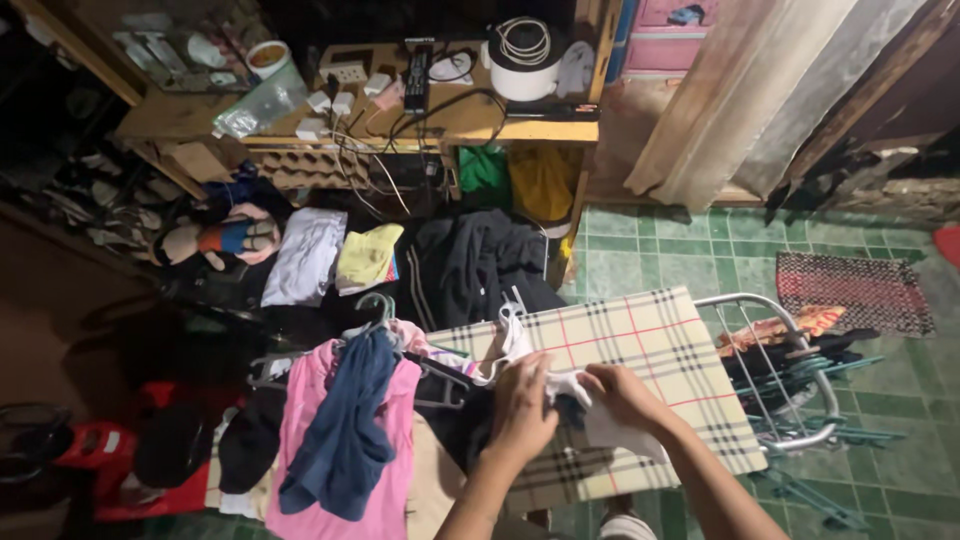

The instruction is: The person folds several pieces of clothing on a plaid ironing board. They handle a white t-shirt, a blue patterned cloth, a gray t-shirt, and a dark blue t-shirt, folding each one and stacking them on the board.

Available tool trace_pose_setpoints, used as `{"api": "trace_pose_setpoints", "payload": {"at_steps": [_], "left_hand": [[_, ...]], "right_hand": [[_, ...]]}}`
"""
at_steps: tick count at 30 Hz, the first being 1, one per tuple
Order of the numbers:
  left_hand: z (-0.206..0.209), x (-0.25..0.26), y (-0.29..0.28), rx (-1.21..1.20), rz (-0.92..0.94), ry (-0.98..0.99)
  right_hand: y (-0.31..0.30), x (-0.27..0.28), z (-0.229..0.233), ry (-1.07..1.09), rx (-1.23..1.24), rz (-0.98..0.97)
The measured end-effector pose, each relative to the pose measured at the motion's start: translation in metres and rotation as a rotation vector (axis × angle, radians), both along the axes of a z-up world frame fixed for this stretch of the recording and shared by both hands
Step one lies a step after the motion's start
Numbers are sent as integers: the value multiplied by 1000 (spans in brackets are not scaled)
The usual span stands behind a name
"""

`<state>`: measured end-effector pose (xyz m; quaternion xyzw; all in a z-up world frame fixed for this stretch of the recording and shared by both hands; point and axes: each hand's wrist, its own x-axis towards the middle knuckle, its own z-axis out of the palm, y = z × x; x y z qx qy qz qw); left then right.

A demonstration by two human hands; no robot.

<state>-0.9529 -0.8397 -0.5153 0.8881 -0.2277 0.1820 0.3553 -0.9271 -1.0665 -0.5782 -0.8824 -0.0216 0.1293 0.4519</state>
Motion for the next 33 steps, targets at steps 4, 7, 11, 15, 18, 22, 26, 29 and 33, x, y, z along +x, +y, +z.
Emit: {"api": "trace_pose_setpoints", "payload": {"at_steps": [4, 7, 11, 15, 18, 22, 26, 29, 33], "left_hand": [[-2, 18, -26, 148, -68, 66], [-9, 27, -36, 216, -13, 401], [-16, 33, -39, 76, 19, 656], [-19, 30, -30, 290, 119, 774], [-20, 22, -28, 400, 228, 732], [-10, 23, -42, 478, 366, 506], [-7, 26, -71, 222, 123, 367], [-11, 29, -103, 300, 4, 455], [-16, 40, -111, 193, -36, 354]], "right_hand": [[-26, 9, 1, -46, 152, 57], [-68, 26, 1, -145, 185, 82], [-123, 41, -10, -7, 100, 116], [-151, 54, -20, 57, 141, 237], [-141, 53, -23, 28, -21, 57], [-114, 40, -9, -321, 79, 215], [-94, 25, -2, -355, -92, 346], [-86, 34, -8, -370, -271, 333], [-96, 48, -14, -384, -182, 258]]}}
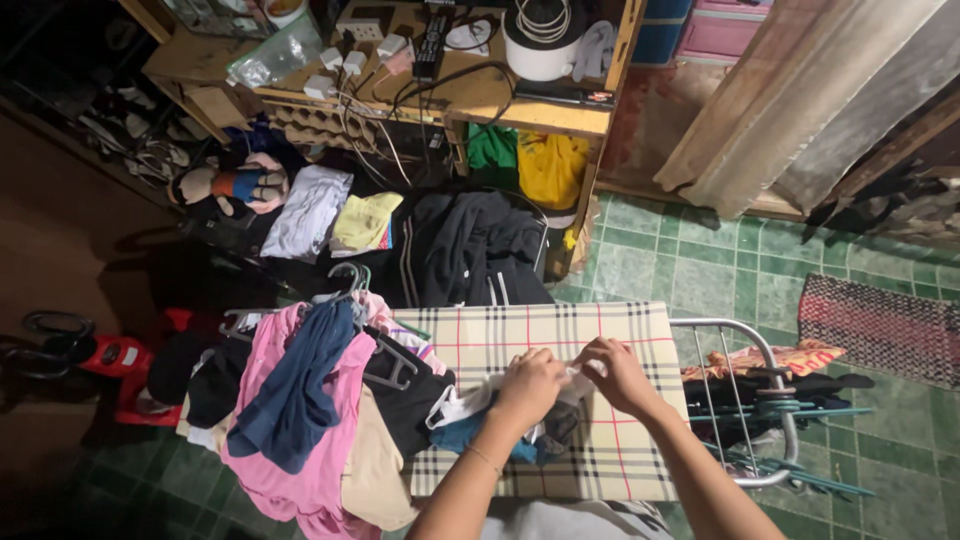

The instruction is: The person folds several pieces of clothing on a plaid ironing board. They handle a white t-shirt, a blue patterned cloth, a gray t-shirt, and a dark blue t-shirt, folding each one and stacking them on the board.

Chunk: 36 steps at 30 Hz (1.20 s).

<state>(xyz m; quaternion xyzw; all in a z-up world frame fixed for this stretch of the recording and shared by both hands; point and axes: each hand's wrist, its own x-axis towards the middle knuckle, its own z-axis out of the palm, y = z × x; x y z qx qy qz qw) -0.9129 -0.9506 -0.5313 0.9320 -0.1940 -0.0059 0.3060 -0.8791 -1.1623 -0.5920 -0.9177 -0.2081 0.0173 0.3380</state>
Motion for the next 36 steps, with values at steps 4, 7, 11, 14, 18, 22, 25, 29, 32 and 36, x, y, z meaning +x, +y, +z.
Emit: {"api": "trace_pose_setpoints", "payload": {"at_steps": [4, 7, 11, 14, 18, 22, 25, 29, 32, 36], "left_hand": [[6, 17, 16, -387, 106, 128], [17, 25, 27, -832, 153, 300], [29, 32, 44, -1180, 88, 351], [45, 35, 51, -1316, 72, 372], [80, 25, 44, -901, 94, 212], [109, -3, 15, -568, -129, -175], [121, 1, 7, -414, 29, -249], [129, 10, 11, -390, 48, -186], [135, 10, 8, -448, -24, -126], [135, 9, 5, -335, -80, -151]], "right_hand": [[0, 5, 15, 458, 591, -123], [9, 2, 41, 479, 731, -32], [17, 0, 74, 508, 378, -104], [13, 4, 91, 444, 425, -54], [7, 5, 99, 332, 390, 52], [14, 6, 108, 229, 300, -153], [16, 7, 120, 202, 401, -175], [1, 7, 138, 297, 533, -221], [-1, 6, 134, 360, 589, -135], [4, 12, 116, 384, 724, -127]]}}
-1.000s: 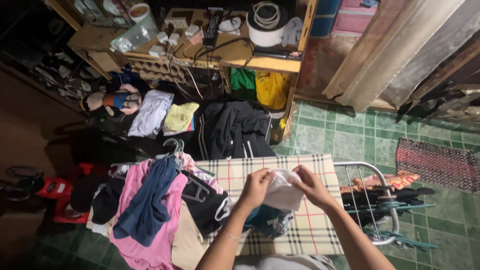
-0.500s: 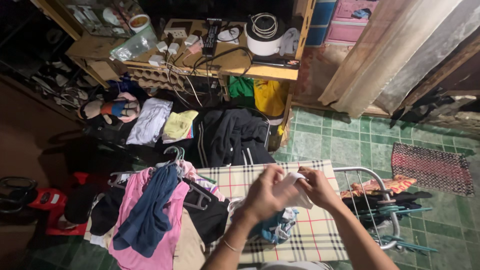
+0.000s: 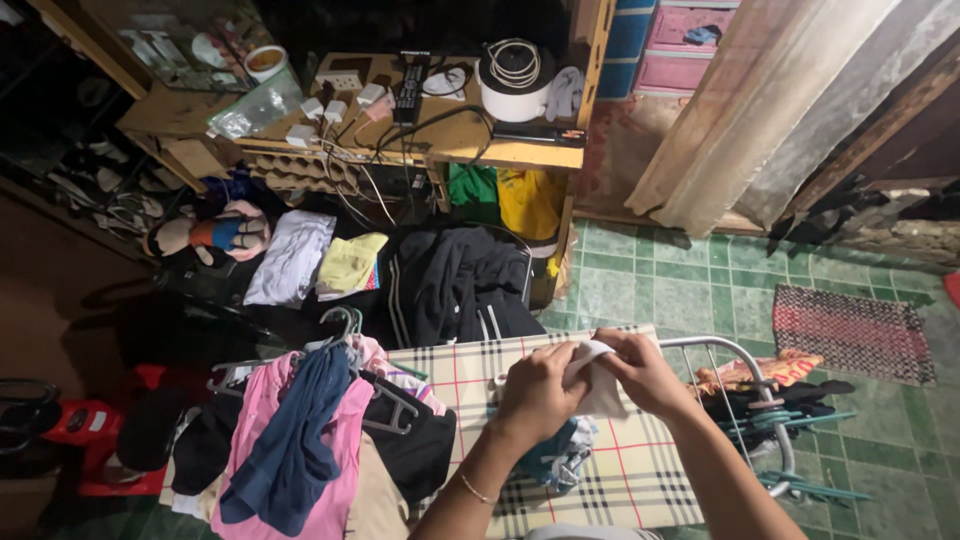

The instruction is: The person folds several pieces of clothing on a plaid ironing board. They handle a white t-shirt, a blue patterned cloth, a gray t-shirt, and a dark blue t-shirt, folding each one and stacking them on the board.

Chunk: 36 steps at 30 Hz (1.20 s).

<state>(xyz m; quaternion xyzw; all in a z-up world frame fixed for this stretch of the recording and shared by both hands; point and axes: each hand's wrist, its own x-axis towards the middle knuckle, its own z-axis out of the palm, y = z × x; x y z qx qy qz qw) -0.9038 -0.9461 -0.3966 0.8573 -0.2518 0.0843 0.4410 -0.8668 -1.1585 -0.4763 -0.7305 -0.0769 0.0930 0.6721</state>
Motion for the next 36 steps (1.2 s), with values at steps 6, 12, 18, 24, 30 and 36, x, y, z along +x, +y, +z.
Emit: {"api": "trace_pose_setpoints", "payload": {"at_steps": [6, 12, 18, 24, 30, 36], "left_hand": [[-1, -2, 48, 250, -61, 472], [7, -2, 74, 247, 234, 80], [42, 4, 76, -174, 156, 268], [68, 12, 61, 240, 369, 180], [57, 12, 26, -49, 5, -432], [55, 26, 16, 140, -34, -32]], "right_hand": [[9, -10, -1, 29, -206, 139], [36, -9, 14, -26, -211, 16], [27, -2, 47, -225, -508, -32], [17, 0, 76, -235, -507, -43], [26, -3, 111, -175, -532, 89], [4, 0, 140, -176, -853, -209]]}}
